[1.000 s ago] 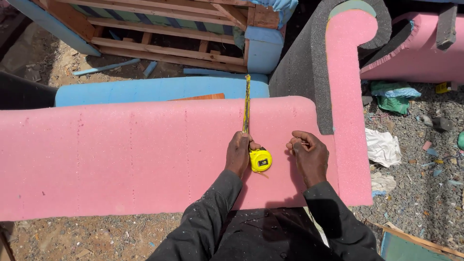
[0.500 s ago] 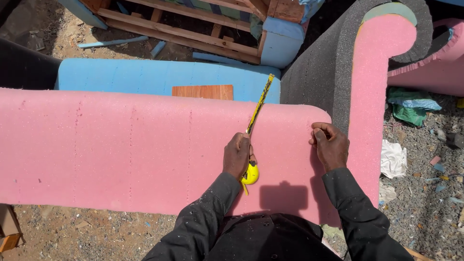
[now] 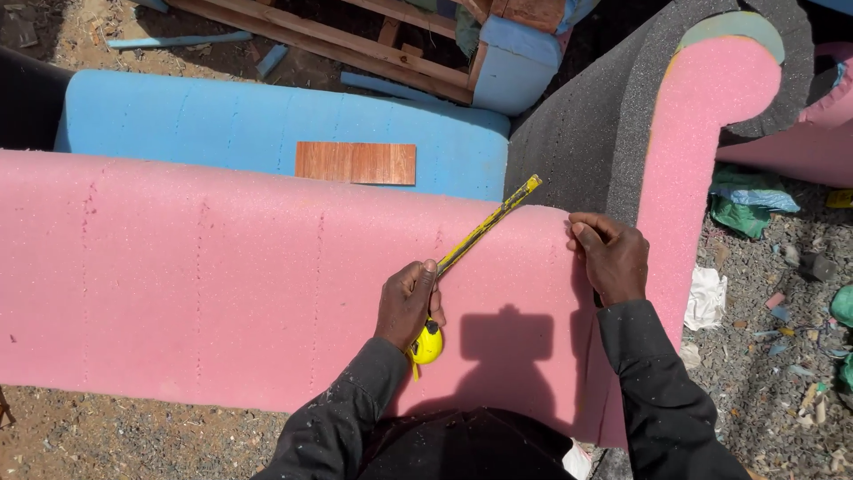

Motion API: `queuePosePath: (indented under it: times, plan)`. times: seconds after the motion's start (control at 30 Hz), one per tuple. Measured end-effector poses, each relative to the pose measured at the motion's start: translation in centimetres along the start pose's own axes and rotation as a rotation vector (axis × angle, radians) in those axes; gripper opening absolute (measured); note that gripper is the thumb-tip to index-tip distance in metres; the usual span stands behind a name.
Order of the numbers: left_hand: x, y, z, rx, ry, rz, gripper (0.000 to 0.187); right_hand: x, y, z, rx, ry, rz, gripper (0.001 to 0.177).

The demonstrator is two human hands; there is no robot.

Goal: Measuring the dimensions of a pink upholstery foam sheet using a tape measure and marking it for cutting.

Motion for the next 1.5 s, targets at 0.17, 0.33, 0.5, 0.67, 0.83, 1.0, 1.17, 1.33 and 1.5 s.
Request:
queuePosePath:
  times: [0.17, 0.33, 0.5, 0.67, 0.83, 1.0, 1.17, 1.33, 1.5]
  plan:
    - [0.2, -0.4, -0.2, -0.023, -0.024, 0.095, 0.05, 1.0, -0.2, 3.3, 0.004, 0.06, -0.133, 0.019]
    - [2.0, -3.6, 1.4, 0.02, -0.05, 0.209, 0.048, 1.4, -0.1, 3.6, -0.031, 0.043, -0.216, 0.017]
    - [3.8, -2.7, 5.2, 0.139, -0.047, 0.332, 0.054, 1.2, 0.1, 3.8, 0.015, 0.051, -0.285, 0.017]
    - [4.6, -4.0, 7.4, 0.097, -0.03, 0.461, 0.055, 1.8, -0.1, 5.5, 0.055, 0.085, -0.307, 0.017]
    - [4.7, -3.9, 7.6, 0.051, -0.054, 0.489, 0.051, 4.3, -2.9, 9.3, 0.027, 0.131, -0.52, 0.018]
    - [4.8, -4.0, 7.1, -0.019, -0.089, 0.481, 0.042, 5.2, -1.2, 8.7, -0.007, 0.19, -0.682, 0.018]
    - [5.9, -3.7, 7.8, -0.023, -0.023, 0.627, 0.047, 3.1, -3.4, 5.1, -0.03, 0.096, -0.59, 0.016]
    - [6.2, -4.3, 7.7, -0.073, 0.009, 0.646, 0.049, 0.9, 1.4, 0.1, -0.031, 0.035, -0.551, 0.017]
    - [6.4, -2.6, 7.3, 0.008, -0.045, 0.747, 0.056, 2.2, 1.5, 3.7, -0.115, -0.02, -0.482, 0.012]
Point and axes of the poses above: each hand's wrist, its own z-axis towards the middle knuckle, its own x-axis out of the palm, y = z × x, the point moved 10 cm from there along z, towards the middle knuckle, and after that the axes turned 14 degrees about x, right-handed, at the moved point
